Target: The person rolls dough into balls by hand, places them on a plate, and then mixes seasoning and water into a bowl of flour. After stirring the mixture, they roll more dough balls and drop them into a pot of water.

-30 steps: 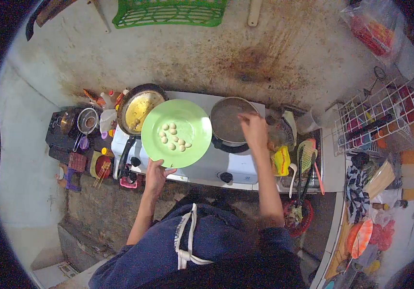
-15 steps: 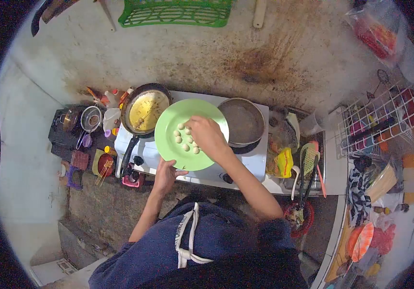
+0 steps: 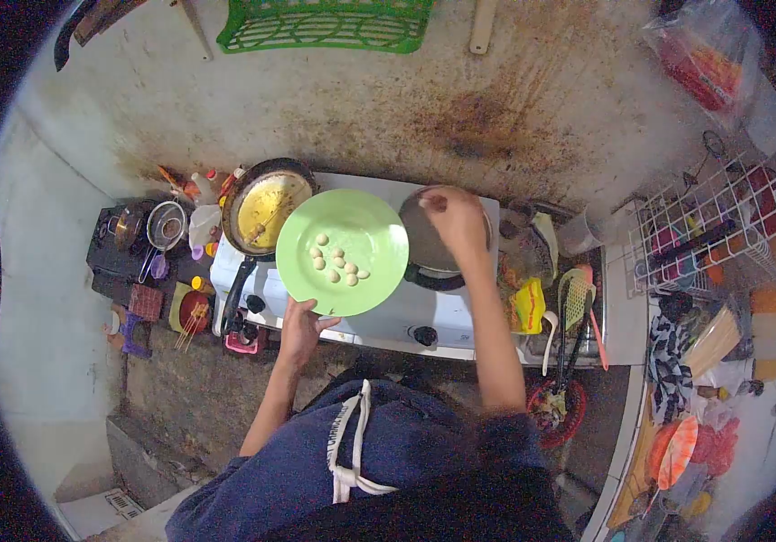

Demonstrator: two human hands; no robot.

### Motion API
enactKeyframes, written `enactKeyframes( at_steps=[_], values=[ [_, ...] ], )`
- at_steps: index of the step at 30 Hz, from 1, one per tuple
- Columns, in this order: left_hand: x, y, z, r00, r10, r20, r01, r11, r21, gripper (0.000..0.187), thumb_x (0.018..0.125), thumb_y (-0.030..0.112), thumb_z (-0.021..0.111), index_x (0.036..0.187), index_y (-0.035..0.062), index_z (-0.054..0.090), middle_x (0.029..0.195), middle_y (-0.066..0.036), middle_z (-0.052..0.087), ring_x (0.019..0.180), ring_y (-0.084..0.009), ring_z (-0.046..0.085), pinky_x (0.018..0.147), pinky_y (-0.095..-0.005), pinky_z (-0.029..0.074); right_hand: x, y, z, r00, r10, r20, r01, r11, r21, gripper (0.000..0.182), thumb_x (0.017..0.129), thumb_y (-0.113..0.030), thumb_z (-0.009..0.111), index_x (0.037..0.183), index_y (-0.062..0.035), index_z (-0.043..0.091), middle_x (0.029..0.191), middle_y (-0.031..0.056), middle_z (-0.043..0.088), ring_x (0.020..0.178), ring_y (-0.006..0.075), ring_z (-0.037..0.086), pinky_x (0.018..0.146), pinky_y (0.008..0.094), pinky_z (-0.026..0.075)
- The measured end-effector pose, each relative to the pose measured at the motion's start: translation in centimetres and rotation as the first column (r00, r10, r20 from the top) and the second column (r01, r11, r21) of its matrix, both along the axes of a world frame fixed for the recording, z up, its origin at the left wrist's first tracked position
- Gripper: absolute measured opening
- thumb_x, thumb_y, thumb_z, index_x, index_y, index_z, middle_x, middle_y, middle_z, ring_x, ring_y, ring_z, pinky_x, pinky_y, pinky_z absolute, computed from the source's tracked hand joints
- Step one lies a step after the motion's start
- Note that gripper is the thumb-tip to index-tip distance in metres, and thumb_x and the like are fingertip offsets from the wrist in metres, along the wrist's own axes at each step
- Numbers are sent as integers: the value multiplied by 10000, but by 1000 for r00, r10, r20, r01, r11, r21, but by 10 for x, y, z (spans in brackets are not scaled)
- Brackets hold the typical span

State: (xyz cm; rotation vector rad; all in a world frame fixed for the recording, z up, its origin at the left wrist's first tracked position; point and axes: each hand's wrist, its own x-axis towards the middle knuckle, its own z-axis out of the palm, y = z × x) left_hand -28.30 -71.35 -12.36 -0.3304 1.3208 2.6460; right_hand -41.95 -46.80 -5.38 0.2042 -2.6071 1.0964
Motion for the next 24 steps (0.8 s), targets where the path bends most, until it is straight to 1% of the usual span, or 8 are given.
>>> enactKeyframes(
  at_steps=[3, 5, 7, 11, 14, 16, 19, 24],
  values=[
    [-1, -6, -3, 1000, 1, -2, -1, 1000, 18, 475, 849, 72, 369, 1298, 61, 216, 1236, -159, 403, 1041, -281, 529, 716, -391, 565, -21, 29, -34, 992, -69, 102, 50, 983, 177, 149, 718, -174, 636, 824, -75, 671, 803, 138, 645, 760, 281, 628, 701, 354, 490],
    [-2, -7, -4, 1000, 3, 1, -3, 1000, 22, 481, 847, 70, 369, 1301, 67, 211, 1236, -157, 401, 1043, -281, 527, 714, -393, 565, -27, 34, -43, 990, -49, 130, 33, 991, 126, 155, 726, -174, 621, 849, -94, 671, 826, 143, 639, 774, 301, 613, 715, 380, 481],
    [-2, -7, -5, 1000, 1, 4, -1, 1000, 26, 487, 845, 68, 370, 1304, 74, 206, 1237, -155, 400, 1046, -281, 525, 711, -396, 565, -29, 33, -45, 996, -77, -50, 86, 970, 229, 161, 737, -121, 626, 874, -47, 667, 823, 146, 651, 794, 248, 642, 719, 318, 498],
    [-3, -3, -4, 1000, -6, -1, 6, 999, 37, 501, 841, 69, 376, 1309, 83, 196, 1244, -154, 390, 1045, -284, 524, 712, -397, 565, -20, 15, -17, 995, -94, -24, 97, 979, 179, 163, 749, -115, 610, 885, -42, 662, 838, 153, 645, 791, 261, 635, 725, 324, 490],
    [-3, 0, -2, 1000, -25, 11, 25, 999, 37, 509, 839, 71, 380, 1312, 83, 191, 1251, -154, 381, 1053, -285, 518, 715, -399, 564, 3, -12, 15, 989, 22, -145, 1, 988, 157, 158, 759, -116, 599, 887, -44, 659, 851, 150, 640, 793, 270, 623, 733, 332, 481],
    [-3, 1, 1, 999, -41, 13, 41, 999, 28, 513, 838, 71, 381, 1313, 83, 189, 1254, -154, 377, 1058, -285, 514, 718, -400, 564, 22, -35, 31, 978, 180, -108, -170, 980, 99, 153, 760, -138, 581, 869, -74, 667, 850, 136, 622, 784, 312, 593, 735, 394, 466],
    [-2, 4, 2, 998, -52, 24, 51, 998, 30, 499, 827, 101, 426, 1293, 75, 250, 1213, -144, 420, 1032, -285, 528, 699, -376, 567, 48, -59, 31, 946, 323, 18, -316, 911, 264, 191, 765, -131, 580, 924, -50, 648, 937, 110, 623, 862, 271, 595, 759, 349, 476],
    [2, 7, 4, 993, -120, -12, 120, 993, 20, 512, 836, 66, 383, 1316, 81, 206, 1252, -144, 378, 1072, -288, 499, 716, -416, 563, 52, -86, 3, 929, 366, 61, -369, 896, 246, 207, 775, -147, 577, 956, -65, 635, 964, 92, 611, 894, 264, 587, 754, 367, 482]
  ],
)
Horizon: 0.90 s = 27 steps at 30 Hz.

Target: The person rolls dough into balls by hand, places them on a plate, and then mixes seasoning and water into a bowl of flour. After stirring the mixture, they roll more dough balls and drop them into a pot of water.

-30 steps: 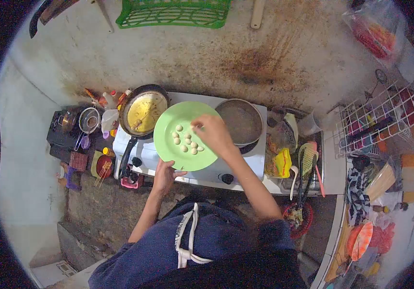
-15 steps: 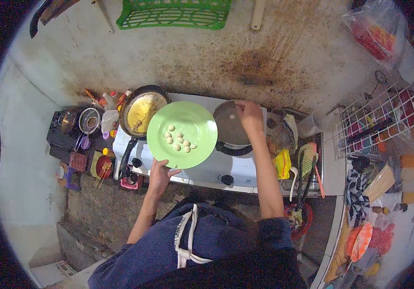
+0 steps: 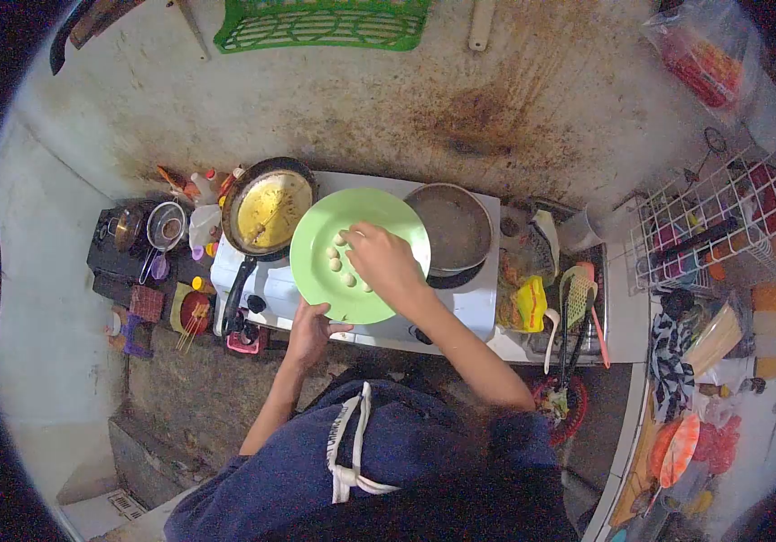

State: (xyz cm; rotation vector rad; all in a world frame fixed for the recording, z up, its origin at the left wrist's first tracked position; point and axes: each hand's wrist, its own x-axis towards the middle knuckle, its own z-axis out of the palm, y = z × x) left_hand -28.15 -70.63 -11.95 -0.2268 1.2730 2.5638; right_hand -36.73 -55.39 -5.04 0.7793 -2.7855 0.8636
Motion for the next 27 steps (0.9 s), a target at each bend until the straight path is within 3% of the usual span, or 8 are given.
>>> enactKeyframes(
  at_steps=[9, 11, 14, 19, 22, 24, 25, 27],
  values=[
    [7, 1, -16, 999, -1, 35, 0, 999, 32, 509, 826, 60, 397, 1305, 86, 225, 1235, -130, 393, 1064, -283, 504, 702, -414, 566, -12, 7, -7, 996, -58, 63, 62, 996, -58, 184, 769, -126, 592, 925, -44, 643, 904, 118, 625, 789, 267, 621, 708, 343, 495],
    [10, -3, -13, 999, 29, 43, -30, 999, 32, 508, 825, 60, 399, 1302, 85, 227, 1231, -132, 396, 1056, -283, 511, 702, -411, 567, -19, 26, 7, 979, -188, 74, 202, 930, -308, 196, 764, -125, 613, 927, -19, 637, 858, 138, 640, 764, 245, 636, 687, 324, 497],
    [11, -12, -14, 996, 77, 41, -79, 996, 31, 508, 826, 60, 401, 1301, 83, 224, 1225, -139, 402, 1042, -281, 522, 704, -405, 567, -26, 58, 8, 943, -306, 130, 331, 899, -285, 169, 743, -116, 625, 871, -9, 646, 819, 170, 641, 758, 273, 636, 703, 353, 493],
    [11, -21, -10, 992, 124, 25, -124, 992, 3, 514, 833, 70, 399, 1312, 88, 213, 1227, -144, 417, 1054, -275, 519, 716, -402, 563, -46, 90, -48, 956, -292, 29, 293, 940, -173, 167, 738, -90, 609, 887, -30, 657, 788, 169, 639, 721, 300, 626, 706, 372, 488],
    [12, -24, -16, 993, 102, 51, -102, 995, -6, 516, 835, 70, 393, 1317, 90, 208, 1235, -143, 408, 1062, -275, 513, 721, -405, 560, -46, 86, -56, 960, -263, -97, 257, 964, -71, 177, 784, -119, 592, 928, -32, 648, 856, 164, 630, 768, 266, 630, 701, 324, 483],
    [12, -21, -14, 994, 104, 45, -104, 995, 3, 518, 836, 71, 391, 1318, 88, 203, 1240, -144, 402, 1064, -276, 510, 723, -407, 559, -34, 67, -29, 916, -369, 159, 390, 910, -140, 194, 784, -111, 577, 959, -64, 647, 887, 156, 618, 801, 289, 611, 728, 338, 473],
    [13, -19, -13, 994, 103, 39, -104, 994, 12, 520, 836, 71, 389, 1320, 86, 199, 1245, -145, 395, 1066, -277, 508, 725, -408, 558, -28, 58, -18, 916, -366, 162, 389, 911, -140, 194, 784, -111, 577, 959, -64, 647, 887, 156, 618, 801, 289, 611, 728, 338, 473],
    [12, -17, -13, 995, 86, 54, -86, 996, 4, 520, 836, 70, 389, 1319, 82, 199, 1248, -145, 390, 1066, -279, 506, 727, -409, 557, -14, 40, -3, 969, -244, 37, 243, 914, -325, 206, 780, -106, 570, 970, -63, 639, 907, 140, 617, 847, 286, 597, 766, 344, 462]
  ],
)
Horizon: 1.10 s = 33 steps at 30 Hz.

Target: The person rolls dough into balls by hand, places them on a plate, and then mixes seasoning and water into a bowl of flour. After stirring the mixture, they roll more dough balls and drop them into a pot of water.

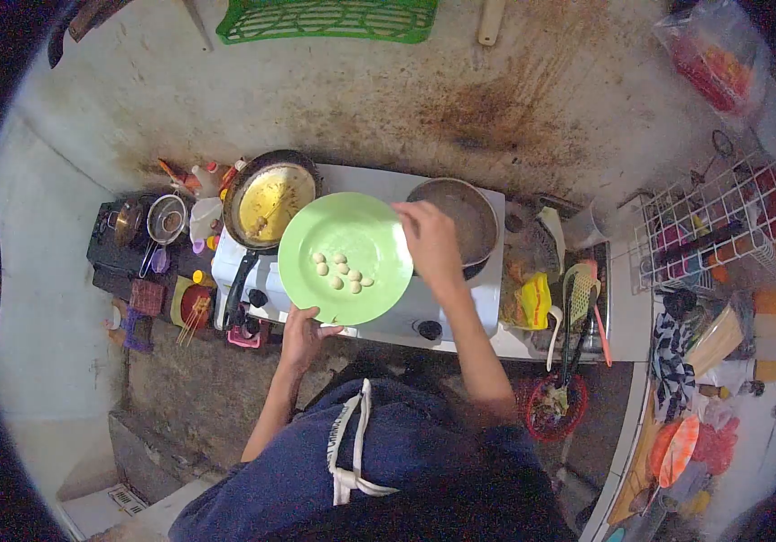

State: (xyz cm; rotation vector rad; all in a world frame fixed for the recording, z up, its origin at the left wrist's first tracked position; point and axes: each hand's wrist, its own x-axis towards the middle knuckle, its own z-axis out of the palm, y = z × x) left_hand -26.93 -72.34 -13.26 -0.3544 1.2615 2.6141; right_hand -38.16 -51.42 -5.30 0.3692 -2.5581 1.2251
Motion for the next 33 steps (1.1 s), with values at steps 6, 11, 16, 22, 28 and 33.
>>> enactKeyframes(
  at_steps=[6, 11, 16, 22, 28, 33],
  values=[
    [-1, 9, 4, 997, -65, -33, 65, 998, -3, 516, 834, 69, 389, 1315, 68, 202, 1251, -143, 385, 1062, -279, 507, 720, -408, 559, 38, -42, -4, 968, 237, -78, -213, 948, 237, 192, 779, -97, 558, 947, -63, 643, 915, 105, 616, 834, 270, 595, 768, 347, 465],
    [0, 15, 2, 993, -112, -26, 112, 994, 9, 519, 836, 70, 393, 1316, 68, 197, 1248, -141, 390, 1051, -275, 516, 702, -399, 565, 40, -47, -12, 975, 216, 52, -221, 925, 309, 181, 767, -90, 555, 922, -44, 637, 887, 95, 610, 822, 261, 592, 746, 349, 474],
    [2, 18, -4, 995, -95, -21, 94, 994, -62, 519, 815, 104, 411, 1301, 61, 235, 1229, -155, 408, 1035, -294, 523, 666, -382, 567, 37, -38, -9, 984, 167, 66, -178, 958, 224, 165, 767, -95, 573, 908, -41, 638, 885, 102, 614, 811, 258, 601, 717, 336, 478],
    [0, 7, 0, 1000, 4, 4, -3, 998, -60, 531, 819, 132, 422, 1308, 63, 229, 1236, -153, 404, 1041, -290, 520, 669, -359, 569, 18, 31, -2, 993, -110, -42, 113, 991, 69, 181, 743, -54, 585, 915, -27, 634, 869, 129, 620, 808, 268, 608, 751, 319, 469],
    [-4, -11, -1, 998, 60, -6, -60, 998, -27, 515, 836, 54, 375, 1321, 85, 204, 1239, -141, 399, 1057, -268, 511, 715, -403, 563, 7, 92, -56, 978, -205, 40, 186, 942, 280, 240, 718, -14, 554, 946, -20, 628, 894, 151, 639, 791, 273, 620, 769, 333, 469],
    [-6, -12, -2, 997, 58, -52, -59, 998, -19, 501, 839, 53, 373, 1312, 85, 209, 1221, -139, 410, 1053, -264, 513, 715, -406, 564, 2, 96, -63, 972, -225, 71, 204, 952, 228, 250, 721, 4, 535, 952, -23, 627, 915, 148, 639, 783, 256, 627, 755, 320, 472]
  ],
)
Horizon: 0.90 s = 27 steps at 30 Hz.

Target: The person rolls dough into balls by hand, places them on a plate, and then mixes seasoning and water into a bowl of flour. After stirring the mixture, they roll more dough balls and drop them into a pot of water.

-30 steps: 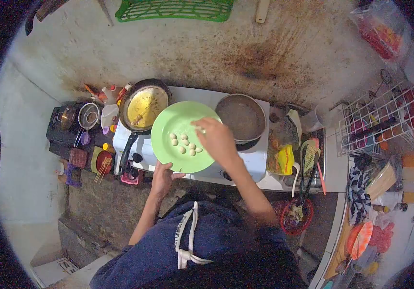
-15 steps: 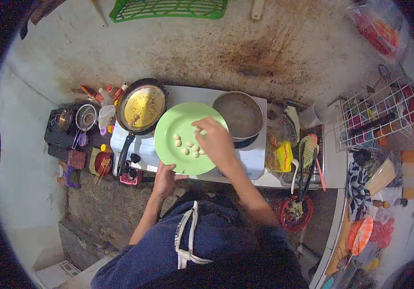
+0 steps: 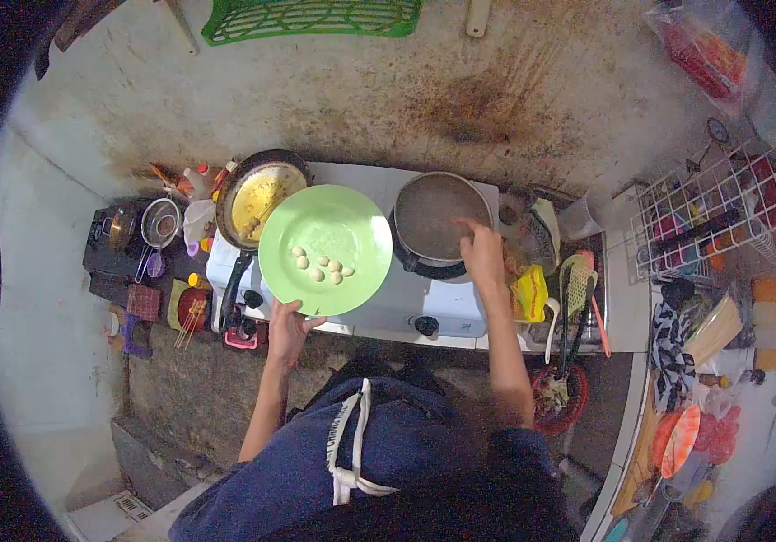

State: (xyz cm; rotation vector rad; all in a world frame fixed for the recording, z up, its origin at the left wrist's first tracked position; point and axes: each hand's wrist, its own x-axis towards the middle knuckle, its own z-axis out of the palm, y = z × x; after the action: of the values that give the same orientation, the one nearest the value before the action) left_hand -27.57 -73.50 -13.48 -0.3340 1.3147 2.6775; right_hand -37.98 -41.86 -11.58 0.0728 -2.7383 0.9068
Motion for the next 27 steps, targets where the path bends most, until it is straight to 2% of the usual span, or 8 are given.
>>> enactKeyframes(
  at_steps=[2, 4, 6, 8, 9, 11, 24, 27],
  values=[
    [0, 2, 1, 1000, -10, 3, 10, 1000, 1, 501, 839, 54, 376, 1311, 84, 210, 1223, -139, 407, 1053, -264, 514, 713, -405, 564, 4, -15, 18, 998, -7, -68, 5, 1000, -29, 237, 734, 3, 532, 949, -24, 627, 903, 142, 640, 787, 250, 626, 749, 310, 472],
    [-1, 7, 4, 1000, -25, 9, 25, 1000, 4, 502, 838, 56, 379, 1310, 83, 211, 1226, -138, 405, 1052, -265, 515, 711, -404, 565, 19, -47, 60, 989, 67, -132, -93, 975, -201, 192, 766, -10, 534, 931, -22, 630, 889, 127, 635, 793, 235, 622, 731, 295, 471],
    [0, 12, 11, 999, -53, 14, 53, 999, -4, 507, 835, 60, 387, 1309, 78, 208, 1230, -140, 399, 1052, -267, 515, 708, -402, 565, 29, -71, 74, 972, 180, -149, -207, 959, -195, 162, 791, -30, 537, 923, -22, 630, 880, 118, 624, 799, 227, 616, 718, 287, 469],
    [-1, 16, 7, 997, -75, 10, 75, 997, 9, 510, 833, 62, 390, 1309, 75, 206, 1233, -142, 396, 1054, -269, 514, 708, -401, 565, 40, -92, 81, 963, 262, -63, -267, 956, -118, 172, 766, -62, 567, 923, -41, 632, 876, 107, 619, 802, 256, 602, 733, 312, 469],
    [-1, 17, 6, 996, -92, 4, 92, 996, 21, 513, 831, 64, 393, 1308, 72, 204, 1236, -143, 393, 1055, -270, 513, 707, -401, 565, 40, -98, 72, 933, 333, -137, -333, 943, 25, 180, 763, -103, 567, 929, -75, 631, 891, 99, 609, 827, 262, 589, 739, 350, 472],
    [0, 23, 11, 995, -96, 14, 96, 995, 6, 525, 825, 84, 406, 1312, 67, 211, 1248, -145, 384, 1058, -277, 510, 698, -388, 567, 44, -110, 67, 925, 379, -24, -377, 925, 58, 182, 759, -130, 572, 916, -65, 638, 880, 91, 614, 825, 258, 588, 735, 354, 476],
    [6, 32, 8, 986, -167, 26, 168, 985, -28, 530, 813, 105, 430, 1305, 85, 234, 1236, -133, 398, 1031, -290, 520, 681, -400, 562, 47, -134, 50, 916, 386, 108, -396, 914, 89, 174, 771, -117, 560, 905, -58, 655, 855, 90, 622, 757, 257, 611, 679, 357, 485],
    [7, 30, -1, 987, -150, 59, 150, 989, 5, 533, 813, 109, 431, 1308, 88, 234, 1237, -133, 397, 1032, -288, 520, 676, -384, 565, 41, -127, 51, 926, 357, 125, -360, 933, 0, 164, 772, -106, 563, 901, -59, 654, 863, 98, 622, 730, 259, 616, 677, 343, 489]
  ],
)
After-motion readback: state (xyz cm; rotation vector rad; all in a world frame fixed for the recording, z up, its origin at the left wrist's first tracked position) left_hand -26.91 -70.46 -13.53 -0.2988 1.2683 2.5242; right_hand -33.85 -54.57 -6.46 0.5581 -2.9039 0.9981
